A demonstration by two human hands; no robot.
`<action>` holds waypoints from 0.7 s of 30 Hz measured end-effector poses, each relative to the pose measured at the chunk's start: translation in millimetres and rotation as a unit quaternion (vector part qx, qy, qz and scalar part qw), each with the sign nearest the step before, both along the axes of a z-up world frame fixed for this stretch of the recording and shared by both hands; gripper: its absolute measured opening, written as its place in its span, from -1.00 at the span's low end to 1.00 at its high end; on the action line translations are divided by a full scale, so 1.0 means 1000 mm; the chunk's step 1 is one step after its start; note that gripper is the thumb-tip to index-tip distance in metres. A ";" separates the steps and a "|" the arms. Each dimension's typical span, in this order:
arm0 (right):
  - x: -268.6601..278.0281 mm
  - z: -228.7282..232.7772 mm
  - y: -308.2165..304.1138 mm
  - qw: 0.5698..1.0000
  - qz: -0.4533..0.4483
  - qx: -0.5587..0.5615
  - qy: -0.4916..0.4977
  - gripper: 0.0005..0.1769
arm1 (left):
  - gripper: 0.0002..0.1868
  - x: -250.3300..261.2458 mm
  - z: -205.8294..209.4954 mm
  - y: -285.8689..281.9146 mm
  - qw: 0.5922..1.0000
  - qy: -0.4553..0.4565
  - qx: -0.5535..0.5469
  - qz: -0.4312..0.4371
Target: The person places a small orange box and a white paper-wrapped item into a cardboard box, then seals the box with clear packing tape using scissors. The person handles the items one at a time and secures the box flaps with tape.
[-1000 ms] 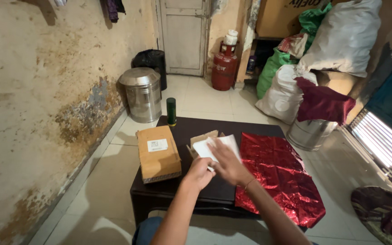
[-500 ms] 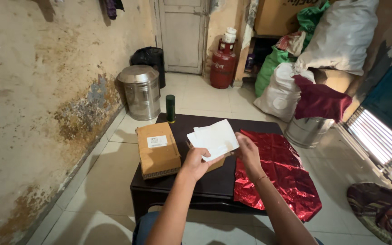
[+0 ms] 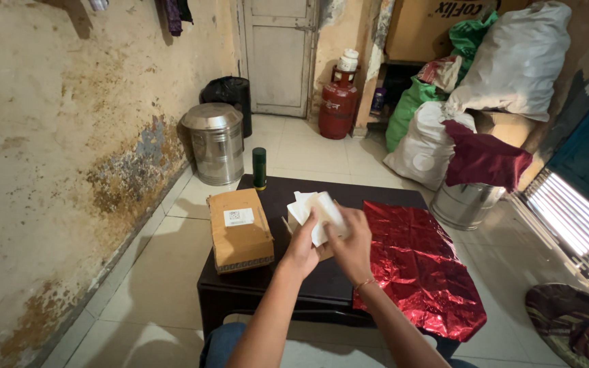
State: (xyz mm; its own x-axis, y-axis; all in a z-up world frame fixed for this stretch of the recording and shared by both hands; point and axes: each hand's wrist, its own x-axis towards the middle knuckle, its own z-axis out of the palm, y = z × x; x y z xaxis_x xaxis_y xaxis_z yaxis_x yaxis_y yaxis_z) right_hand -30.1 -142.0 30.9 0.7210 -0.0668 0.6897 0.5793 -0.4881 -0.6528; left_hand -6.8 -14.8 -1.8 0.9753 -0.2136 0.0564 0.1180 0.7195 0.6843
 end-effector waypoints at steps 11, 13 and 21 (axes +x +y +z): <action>0.033 -0.028 -0.024 0.896 0.074 0.376 0.224 -0.44 | -0.52 -0.001 -0.013 -0.007 0.997 0.038 -0.006 0.068; 0.040 -0.036 -0.028 0.895 0.075 0.380 0.222 -0.62 | -0.50 -0.003 -0.008 -0.008 0.998 0.025 -0.004 0.063; 0.020 -0.042 -0.023 0.999 0.030 0.003 -0.043 -0.56 | -0.15 -0.014 0.011 -0.021 0.997 -0.014 -0.074 0.026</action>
